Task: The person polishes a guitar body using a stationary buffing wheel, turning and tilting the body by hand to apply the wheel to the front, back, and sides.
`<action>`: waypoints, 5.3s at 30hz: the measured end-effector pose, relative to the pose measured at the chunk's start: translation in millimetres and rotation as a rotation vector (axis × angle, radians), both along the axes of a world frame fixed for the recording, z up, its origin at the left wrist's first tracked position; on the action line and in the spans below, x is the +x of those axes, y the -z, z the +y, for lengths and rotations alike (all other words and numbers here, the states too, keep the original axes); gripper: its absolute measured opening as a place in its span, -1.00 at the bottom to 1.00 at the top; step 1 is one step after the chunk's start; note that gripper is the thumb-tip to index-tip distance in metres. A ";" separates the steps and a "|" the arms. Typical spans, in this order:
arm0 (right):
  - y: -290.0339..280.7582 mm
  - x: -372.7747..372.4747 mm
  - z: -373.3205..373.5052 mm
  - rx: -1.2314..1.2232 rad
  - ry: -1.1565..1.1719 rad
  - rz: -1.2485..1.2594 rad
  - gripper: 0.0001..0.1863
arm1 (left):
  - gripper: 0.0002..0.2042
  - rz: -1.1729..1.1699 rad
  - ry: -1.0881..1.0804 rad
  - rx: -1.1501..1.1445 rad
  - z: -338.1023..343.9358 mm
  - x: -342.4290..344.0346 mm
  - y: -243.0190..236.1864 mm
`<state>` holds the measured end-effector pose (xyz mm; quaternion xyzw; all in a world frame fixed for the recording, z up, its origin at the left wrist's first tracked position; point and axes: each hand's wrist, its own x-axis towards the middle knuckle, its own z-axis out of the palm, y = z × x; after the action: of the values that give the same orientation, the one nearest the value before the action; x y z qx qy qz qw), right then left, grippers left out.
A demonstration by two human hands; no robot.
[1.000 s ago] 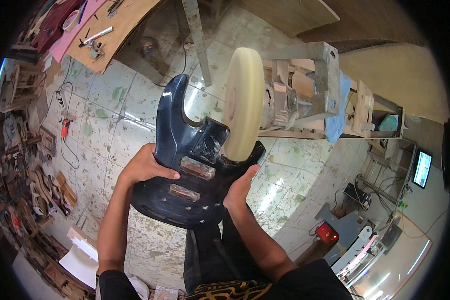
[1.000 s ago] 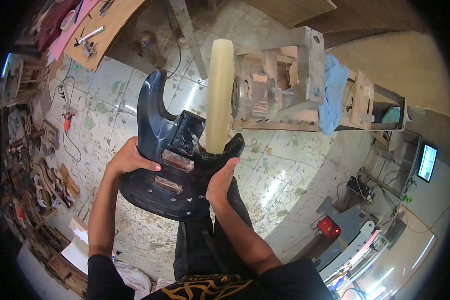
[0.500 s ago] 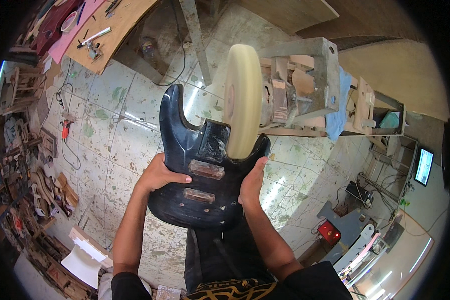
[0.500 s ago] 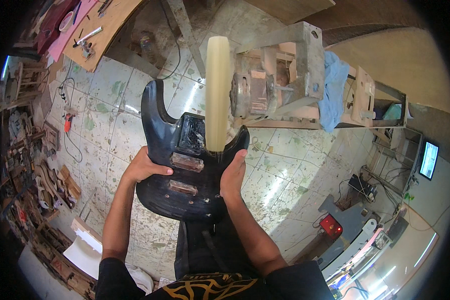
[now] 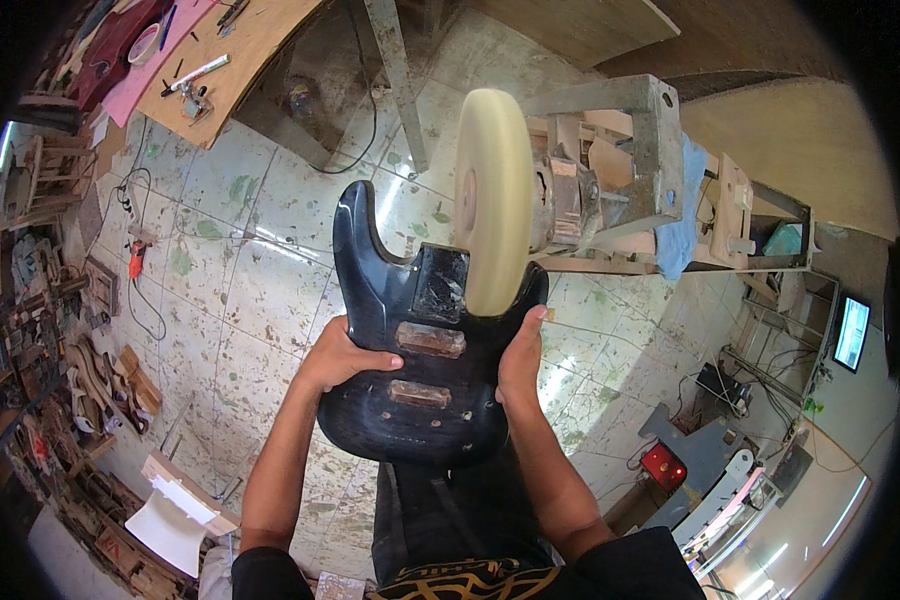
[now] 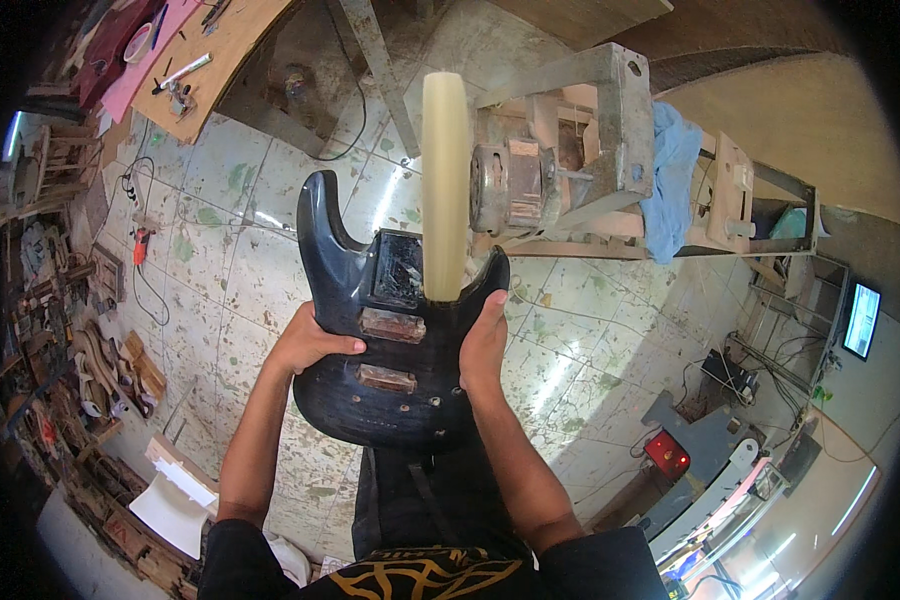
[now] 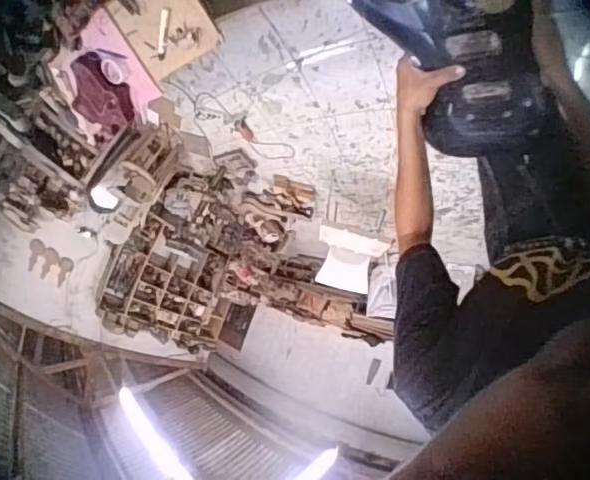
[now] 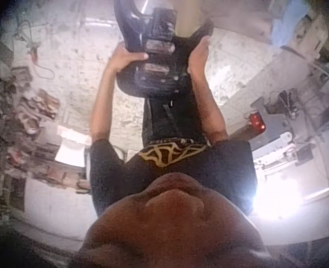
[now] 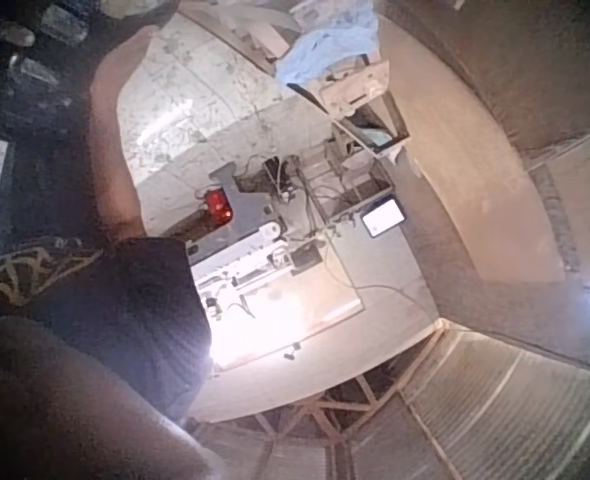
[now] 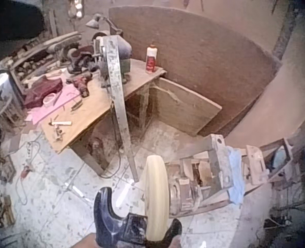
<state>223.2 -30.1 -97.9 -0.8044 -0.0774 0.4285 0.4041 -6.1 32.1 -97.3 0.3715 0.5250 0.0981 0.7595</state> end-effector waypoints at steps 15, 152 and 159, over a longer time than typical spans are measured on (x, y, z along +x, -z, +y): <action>23.3 18.2 -8.3 0.009 -0.034 0.249 -0.08 | -0.57 -0.013 -0.066 -0.030 -11.1 4.7 -1.7; 35.6 -71.1 -87.6 0.043 0.093 0.336 -0.13 | -0.50 0.139 0.035 0.069 -38.5 -79.4 -32.1; 14.2 -64.5 -57.6 -0.010 0.129 0.134 -0.12 | -0.49 0.136 0.070 0.088 -21.0 -62.7 -27.6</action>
<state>158.7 -87.8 -112.1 -0.7792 0.0039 0.4547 0.4313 -68.9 11.1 -69.7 0.4285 0.5570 0.0690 0.7081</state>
